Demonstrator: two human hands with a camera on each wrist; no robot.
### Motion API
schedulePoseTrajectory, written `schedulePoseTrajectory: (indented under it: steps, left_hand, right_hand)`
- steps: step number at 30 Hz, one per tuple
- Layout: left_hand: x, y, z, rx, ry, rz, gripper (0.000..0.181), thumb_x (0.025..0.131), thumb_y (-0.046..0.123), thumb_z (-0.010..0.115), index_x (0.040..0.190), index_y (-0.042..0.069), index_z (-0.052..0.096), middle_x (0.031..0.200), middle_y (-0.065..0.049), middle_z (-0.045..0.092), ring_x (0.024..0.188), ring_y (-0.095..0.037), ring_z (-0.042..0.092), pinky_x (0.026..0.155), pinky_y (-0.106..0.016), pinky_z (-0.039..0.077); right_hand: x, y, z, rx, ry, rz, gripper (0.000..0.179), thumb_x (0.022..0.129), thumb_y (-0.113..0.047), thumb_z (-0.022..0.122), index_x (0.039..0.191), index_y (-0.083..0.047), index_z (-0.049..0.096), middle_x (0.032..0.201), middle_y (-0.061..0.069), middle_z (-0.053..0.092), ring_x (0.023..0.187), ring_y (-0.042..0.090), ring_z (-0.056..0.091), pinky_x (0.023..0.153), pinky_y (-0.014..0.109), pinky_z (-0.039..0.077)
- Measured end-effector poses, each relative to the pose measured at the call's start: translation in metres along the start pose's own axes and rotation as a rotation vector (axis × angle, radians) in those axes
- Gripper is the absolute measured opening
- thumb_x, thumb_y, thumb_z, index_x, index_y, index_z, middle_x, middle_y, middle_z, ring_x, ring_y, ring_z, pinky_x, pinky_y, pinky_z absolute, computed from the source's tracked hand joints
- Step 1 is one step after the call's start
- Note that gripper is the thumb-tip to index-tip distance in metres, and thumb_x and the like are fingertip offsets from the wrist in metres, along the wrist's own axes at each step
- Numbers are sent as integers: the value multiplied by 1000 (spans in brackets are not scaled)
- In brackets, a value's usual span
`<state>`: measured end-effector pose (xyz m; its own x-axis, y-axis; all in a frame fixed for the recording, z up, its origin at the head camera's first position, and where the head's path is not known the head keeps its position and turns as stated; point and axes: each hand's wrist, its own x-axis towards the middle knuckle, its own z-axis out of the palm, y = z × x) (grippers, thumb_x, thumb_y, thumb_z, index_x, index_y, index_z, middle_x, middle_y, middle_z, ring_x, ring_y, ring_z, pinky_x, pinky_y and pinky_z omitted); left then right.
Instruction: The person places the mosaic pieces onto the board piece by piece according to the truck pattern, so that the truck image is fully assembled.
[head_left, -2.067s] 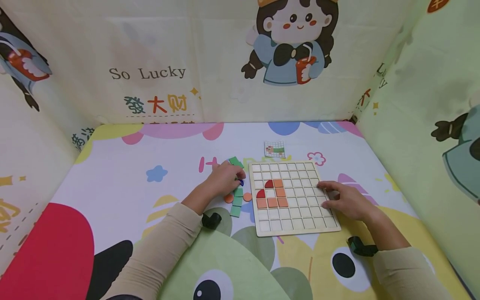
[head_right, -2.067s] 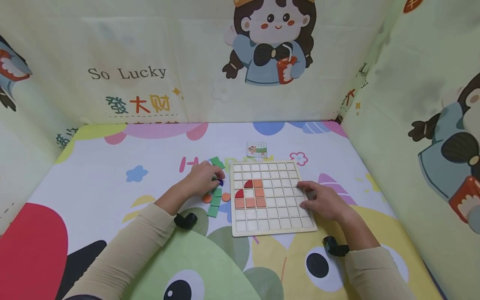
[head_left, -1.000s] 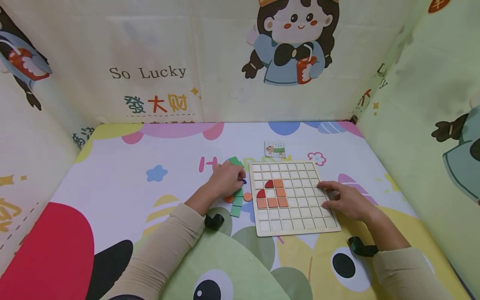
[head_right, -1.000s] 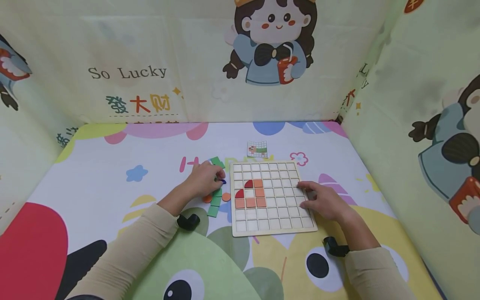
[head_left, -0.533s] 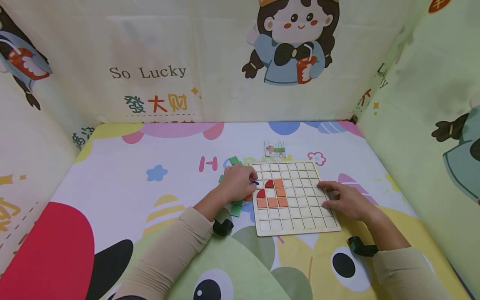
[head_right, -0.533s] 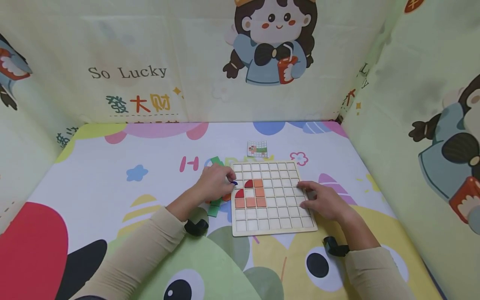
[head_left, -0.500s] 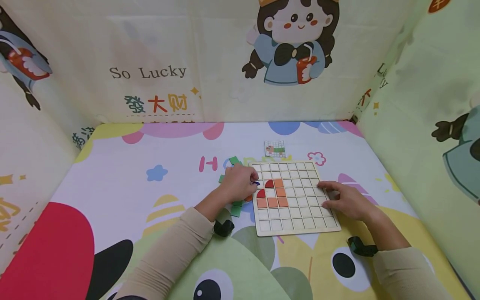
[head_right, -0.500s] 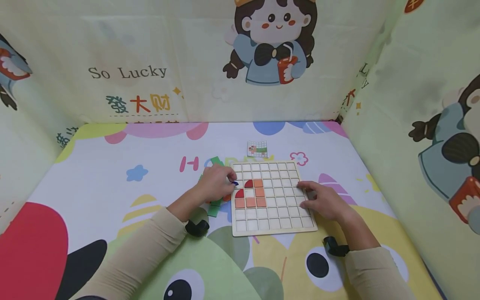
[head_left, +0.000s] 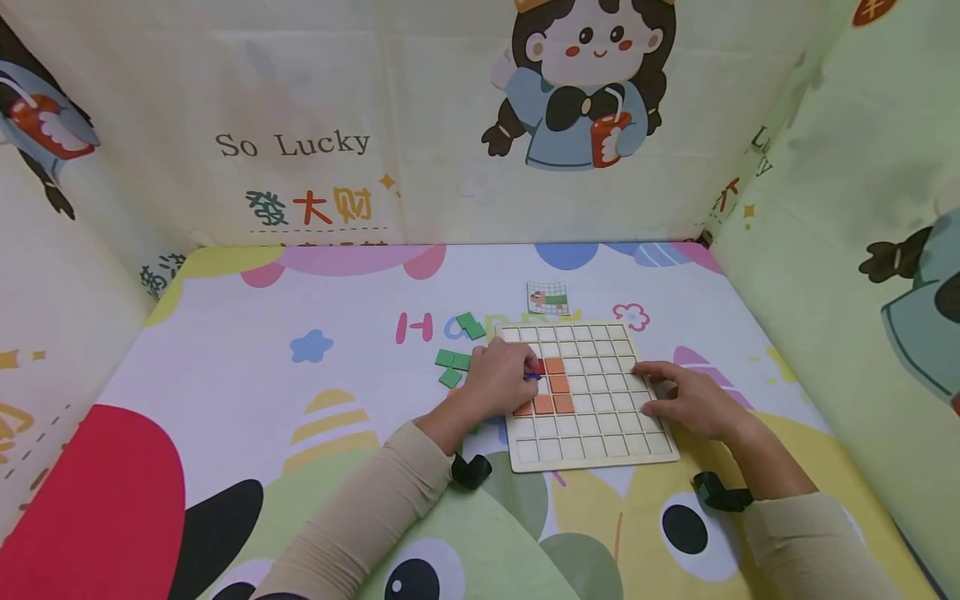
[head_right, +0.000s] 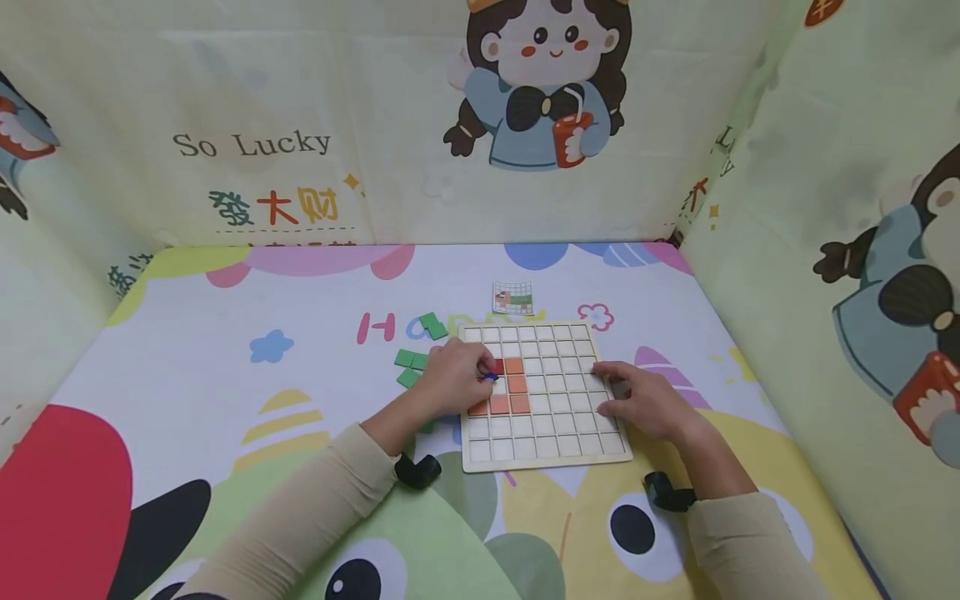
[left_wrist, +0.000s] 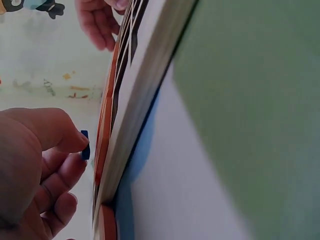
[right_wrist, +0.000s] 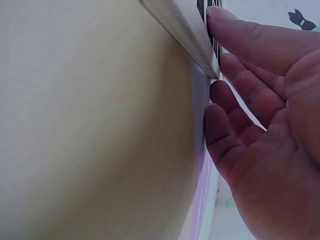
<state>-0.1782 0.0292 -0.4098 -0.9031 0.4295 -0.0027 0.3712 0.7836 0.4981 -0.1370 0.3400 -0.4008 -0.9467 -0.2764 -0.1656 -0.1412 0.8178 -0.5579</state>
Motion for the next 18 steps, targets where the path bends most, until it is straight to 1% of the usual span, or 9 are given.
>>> schedulePoseTrajectory:
  steps: [6,11,15,18]
  left_hand:
    - [1,5,6,18,4,-8,9,86,21,68,94,22,65,84,12,57,91,-16,48,85,-42,37]
    - [1,6,8,27,5,-3,10,85,21,67,94,23,66,82,13,56,89,-16,48,84,-42,36]
    - [2,7,8,46,-3,-1,8,86,22,68,94,24,66,82,13,56,89,-15,47,83,-42,36]
    - [2,7,8,42,-11,4,8,86,22,68,94,24,66,81,13,56,88,-15,47,84,-42,36]
  right_hand:
    - [0,-2,1,1,1,1,60,87,-20,79,140,-5,55,127,22,59,95,31,62,80,40,50]
    - [0,-3,0,0,3,-2,60,87,-19,78,140,-5,55,127,22,59,95,31,62,81,41,50]
    - [0,-2,0,0,0,-1,60,87,-19,78,140,-5,55,128,22,59,96,32,62,81,41,50]
    - [0,-1,0,-2,-1,5,60,87,-19,78,141,-5,54,128,22,59,96,31,62,81,41,50]
